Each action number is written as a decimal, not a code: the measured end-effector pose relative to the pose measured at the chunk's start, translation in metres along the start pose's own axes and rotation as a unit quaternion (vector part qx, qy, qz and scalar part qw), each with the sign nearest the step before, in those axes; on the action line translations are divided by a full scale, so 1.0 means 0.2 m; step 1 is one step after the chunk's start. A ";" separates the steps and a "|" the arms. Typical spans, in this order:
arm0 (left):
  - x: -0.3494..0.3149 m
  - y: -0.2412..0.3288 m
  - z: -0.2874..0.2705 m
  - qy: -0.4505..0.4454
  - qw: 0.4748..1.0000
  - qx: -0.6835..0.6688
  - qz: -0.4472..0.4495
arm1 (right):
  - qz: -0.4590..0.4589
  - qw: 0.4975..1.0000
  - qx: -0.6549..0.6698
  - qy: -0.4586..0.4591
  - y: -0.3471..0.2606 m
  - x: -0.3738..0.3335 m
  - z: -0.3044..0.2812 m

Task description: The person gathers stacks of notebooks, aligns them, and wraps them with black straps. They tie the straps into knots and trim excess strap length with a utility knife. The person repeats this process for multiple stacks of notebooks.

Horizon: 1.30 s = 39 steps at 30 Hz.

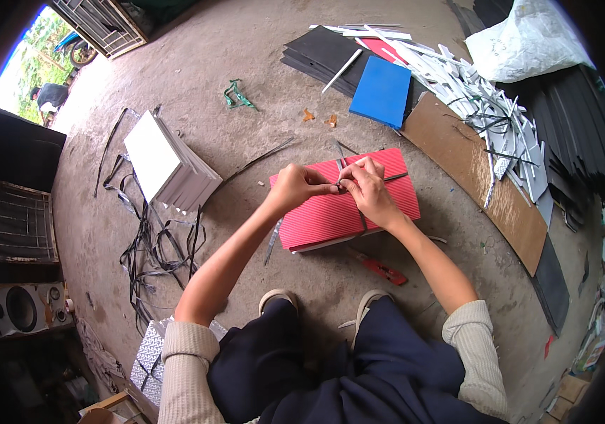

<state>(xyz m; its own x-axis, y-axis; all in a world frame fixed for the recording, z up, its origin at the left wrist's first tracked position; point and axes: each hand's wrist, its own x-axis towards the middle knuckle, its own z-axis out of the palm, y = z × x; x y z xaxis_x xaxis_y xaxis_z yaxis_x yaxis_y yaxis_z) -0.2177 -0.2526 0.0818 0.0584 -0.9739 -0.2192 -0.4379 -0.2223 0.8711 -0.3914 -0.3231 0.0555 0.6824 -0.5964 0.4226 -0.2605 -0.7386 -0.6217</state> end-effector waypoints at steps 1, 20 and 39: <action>-0.02 0.01 0.03 0.054 0.995 0.038 0.068 | 0.009 1.000 -0.001 -0.001 0.00 0.00 0.01; 0.00 -0.08 0.07 0.090 0.991 -0.071 0.063 | 0.248 0.655 0.705 0.110 0.23 -0.03 -0.39; 0.07 0.06 0.17 0.065 0.993 -0.038 0.093 | 0.063 0.986 0.016 -0.152 0.14 0.04 -0.36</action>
<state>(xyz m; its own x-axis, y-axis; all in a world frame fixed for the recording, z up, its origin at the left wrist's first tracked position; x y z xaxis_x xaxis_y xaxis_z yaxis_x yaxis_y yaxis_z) -0.2537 -0.2677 0.0746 0.0995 -0.9950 0.0035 -0.3828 -0.0351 0.9232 -0.4418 -0.3714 0.0890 0.8206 -0.5576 0.1253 -0.3382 -0.6505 -0.6800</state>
